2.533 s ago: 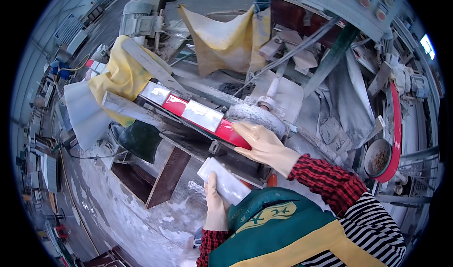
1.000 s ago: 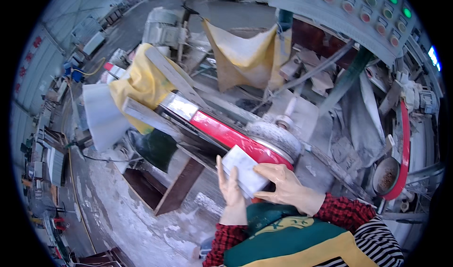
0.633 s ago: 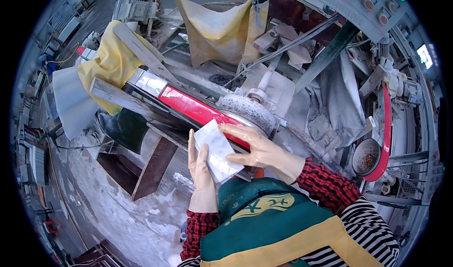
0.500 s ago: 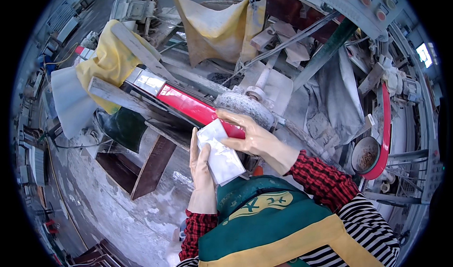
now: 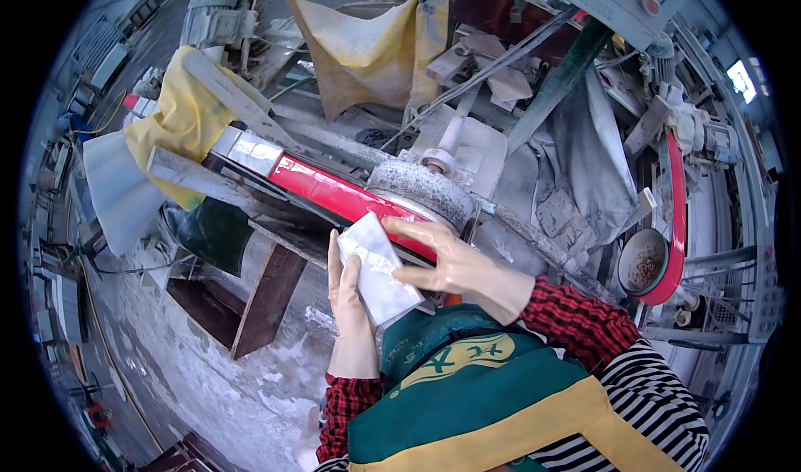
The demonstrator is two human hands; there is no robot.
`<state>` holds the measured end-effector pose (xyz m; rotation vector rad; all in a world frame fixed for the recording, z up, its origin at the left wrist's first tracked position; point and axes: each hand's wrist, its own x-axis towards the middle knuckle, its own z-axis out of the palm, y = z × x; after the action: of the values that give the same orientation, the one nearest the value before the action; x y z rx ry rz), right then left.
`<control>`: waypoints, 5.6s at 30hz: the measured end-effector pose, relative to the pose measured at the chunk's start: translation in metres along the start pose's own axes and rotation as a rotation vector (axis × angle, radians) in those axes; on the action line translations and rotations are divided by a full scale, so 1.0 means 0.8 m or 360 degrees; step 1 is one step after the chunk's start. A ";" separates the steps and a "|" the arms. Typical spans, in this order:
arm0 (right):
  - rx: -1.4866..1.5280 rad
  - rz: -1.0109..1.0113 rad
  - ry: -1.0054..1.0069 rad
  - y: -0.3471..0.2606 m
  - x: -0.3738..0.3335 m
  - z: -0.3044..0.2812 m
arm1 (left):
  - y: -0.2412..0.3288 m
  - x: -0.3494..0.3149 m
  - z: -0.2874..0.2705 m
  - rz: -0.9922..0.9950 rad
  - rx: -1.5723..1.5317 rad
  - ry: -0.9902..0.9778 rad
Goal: The person uses a belt sander to smooth the edges of small white rectangular tiles. They pick up tiles from a pile on the floor, press them against the moving red sanding belt, and then place the processed tiles onto a nearby surface. The task is performed in a repetitive cycle of picking, sanding, and placing.
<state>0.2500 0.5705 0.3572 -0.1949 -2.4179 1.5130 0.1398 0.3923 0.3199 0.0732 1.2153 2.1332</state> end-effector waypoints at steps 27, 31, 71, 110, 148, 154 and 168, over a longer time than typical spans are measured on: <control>-0.0797 0.0065 -0.0072 0.007 0.005 0.011 | -0.024 0.008 0.031 -0.0036 -0.0014 -0.0216; -0.0919 0.0010 -0.0009 0.007 0.011 0.008 | -0.024 0.016 0.035 -0.0149 -0.0018 -0.0143; -0.3210 -0.1264 0.0595 -0.231 0.361 -0.331 | 0.001 -0.003 -0.047 0.0136 -0.0054 0.0450; 0.0148 0.0874 -0.0438 -0.015 -0.012 0.070 | -0.011 -0.033 -0.016 0.0468 0.1042 0.0279; -0.1501 0.0393 0.0316 0.079 0.157 0.077 | 0.176 0.177 -0.309 -0.0681 0.0720 -0.0361; -0.1526 0.0365 0.0568 -0.002 0.230 0.074 | 0.212 0.165 -0.264 -0.0640 0.0833 -0.0170; -0.1327 -0.0070 -0.0675 0.036 0.379 0.112 | 0.235 0.103 -0.276 -0.0627 0.0669 0.0350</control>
<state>-0.0669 0.5857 0.3447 0.0264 -3.2312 0.4644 -0.1012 0.2116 0.3204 -0.2065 1.6397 1.5550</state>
